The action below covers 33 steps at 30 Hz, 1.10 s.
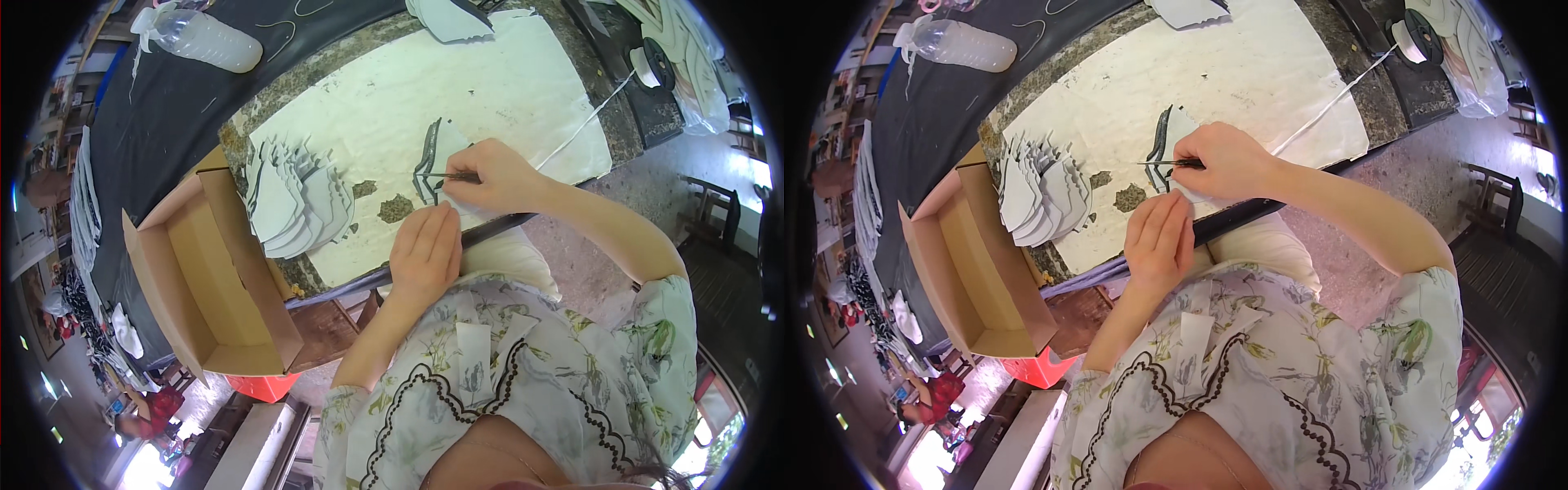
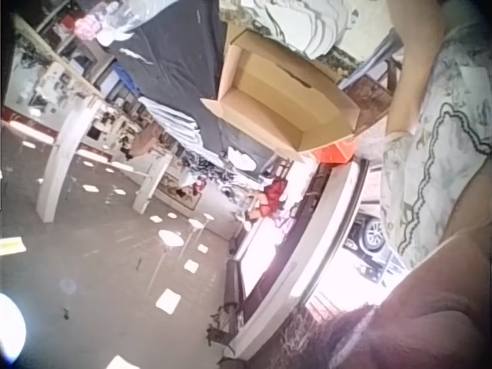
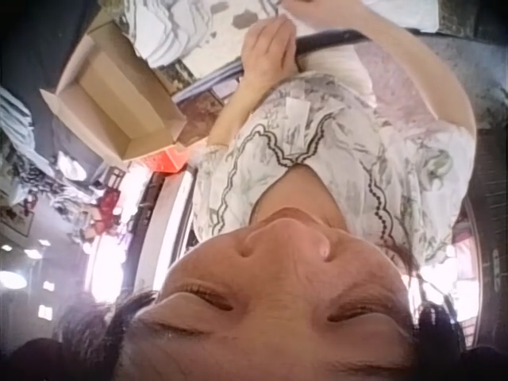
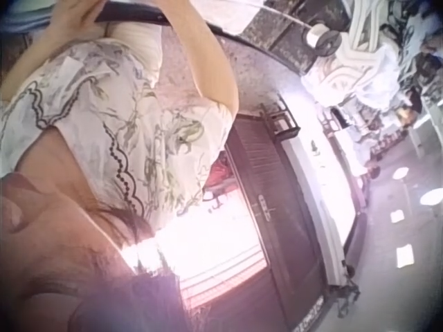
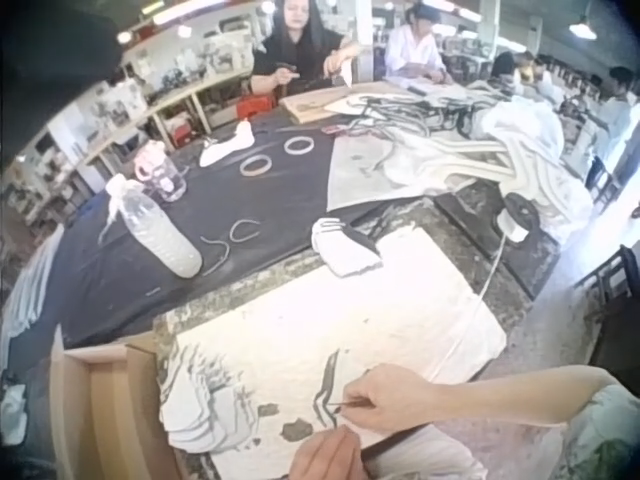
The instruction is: Trimming excess threads and finishing the edges of shoe upper components using small hand scissors.
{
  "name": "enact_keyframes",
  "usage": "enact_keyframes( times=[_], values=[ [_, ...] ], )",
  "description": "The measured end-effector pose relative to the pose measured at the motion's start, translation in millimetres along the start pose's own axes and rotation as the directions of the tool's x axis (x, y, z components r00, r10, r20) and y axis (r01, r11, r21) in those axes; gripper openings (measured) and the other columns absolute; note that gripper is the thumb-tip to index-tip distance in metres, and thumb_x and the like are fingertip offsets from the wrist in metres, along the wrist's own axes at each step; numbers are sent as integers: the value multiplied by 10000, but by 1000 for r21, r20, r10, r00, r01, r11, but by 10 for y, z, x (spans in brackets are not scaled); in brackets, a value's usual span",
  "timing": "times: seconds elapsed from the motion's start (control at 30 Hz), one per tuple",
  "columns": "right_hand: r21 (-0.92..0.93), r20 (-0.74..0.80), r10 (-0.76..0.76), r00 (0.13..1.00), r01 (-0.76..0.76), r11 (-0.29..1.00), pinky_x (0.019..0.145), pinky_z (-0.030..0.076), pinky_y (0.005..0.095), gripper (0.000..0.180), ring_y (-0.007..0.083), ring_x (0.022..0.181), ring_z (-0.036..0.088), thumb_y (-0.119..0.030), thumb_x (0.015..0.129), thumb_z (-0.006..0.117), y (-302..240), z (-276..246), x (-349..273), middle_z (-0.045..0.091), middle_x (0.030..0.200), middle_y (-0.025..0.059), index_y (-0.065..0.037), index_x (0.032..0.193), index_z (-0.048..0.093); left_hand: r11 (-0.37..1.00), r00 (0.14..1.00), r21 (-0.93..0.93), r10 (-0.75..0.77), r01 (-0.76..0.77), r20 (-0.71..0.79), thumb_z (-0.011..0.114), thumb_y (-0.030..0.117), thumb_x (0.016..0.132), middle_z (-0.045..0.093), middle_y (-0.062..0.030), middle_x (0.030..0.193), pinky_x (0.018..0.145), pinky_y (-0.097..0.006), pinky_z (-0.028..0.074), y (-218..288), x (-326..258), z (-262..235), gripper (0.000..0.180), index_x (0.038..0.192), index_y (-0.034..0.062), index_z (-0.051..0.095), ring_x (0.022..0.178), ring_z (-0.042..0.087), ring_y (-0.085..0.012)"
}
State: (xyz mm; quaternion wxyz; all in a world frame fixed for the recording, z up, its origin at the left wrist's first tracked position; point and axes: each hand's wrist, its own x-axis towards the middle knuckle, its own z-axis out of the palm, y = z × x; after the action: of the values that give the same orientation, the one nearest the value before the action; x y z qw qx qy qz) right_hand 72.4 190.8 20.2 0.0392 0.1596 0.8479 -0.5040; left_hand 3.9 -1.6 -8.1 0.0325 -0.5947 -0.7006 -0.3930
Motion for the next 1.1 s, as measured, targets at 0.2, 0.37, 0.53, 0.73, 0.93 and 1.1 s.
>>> enact_keyframes(
  times=[0.2,0.37,0.53,0.73,0.93,1.1],
  values=[
    [-33,-22,41,999,-42,999,588,457,398,224,329,609,582,-211,801,633,-54,6,8,617,670,180,11,792,666,999,998,44,-29,32,-57,678,-13,792,640,-189,1137,848,-409,523,-22,34,47,295,1079,-70,637,993,613,-338],
    [-53,-12,69,998,-70,996,634,490,433,246,377,684,620,-220,781,625,-66,-28,32,644,724,205,19,785,678,996,998,73,-60,60,-3,679,-3,801,637,-188,1145,860,-416,513,-14,77,42,312,1101,-65,623,997,608,-342],
    [13,140,56,989,-58,998,633,492,422,256,355,664,625,-222,780,639,2,-326,26,640,709,207,32,782,674,992,997,107,-74,70,33,676,4,807,636,-185,1139,867,-420,506,-13,66,47,327,1121,-58,608,1000,602,-340],
    [-45,115,-14,993,19,999,596,453,371,210,297,616,592,-190,806,651,78,-309,15,620,672,159,19,806,649,983,988,123,-145,137,56,658,23,778,612,-148,1139,869,-412,485,6,127,37,435,1205,-37,599,990,584,-322],
    [-250,113,-49,992,76,965,630,477,437,168,377,683,621,-180,792,633,-9,-334,93,641,694,165,-15,763,626,981,985,156,-132,115,107,668,44,741,586,-127,1146,870,-410,473,-15,131,33,475,1210,-14,619,1006,565,-307],
    [-355,142,-56,988,103,929,636,480,445,159,373,685,630,-179,792,645,-32,-368,101,644,694,160,-22,772,635,977,978,212,-57,14,200,636,45,744,571,-115,1093,843,-389,471,12,298,-34,462,1201,-13,620,937,545,-281]
  ],
)
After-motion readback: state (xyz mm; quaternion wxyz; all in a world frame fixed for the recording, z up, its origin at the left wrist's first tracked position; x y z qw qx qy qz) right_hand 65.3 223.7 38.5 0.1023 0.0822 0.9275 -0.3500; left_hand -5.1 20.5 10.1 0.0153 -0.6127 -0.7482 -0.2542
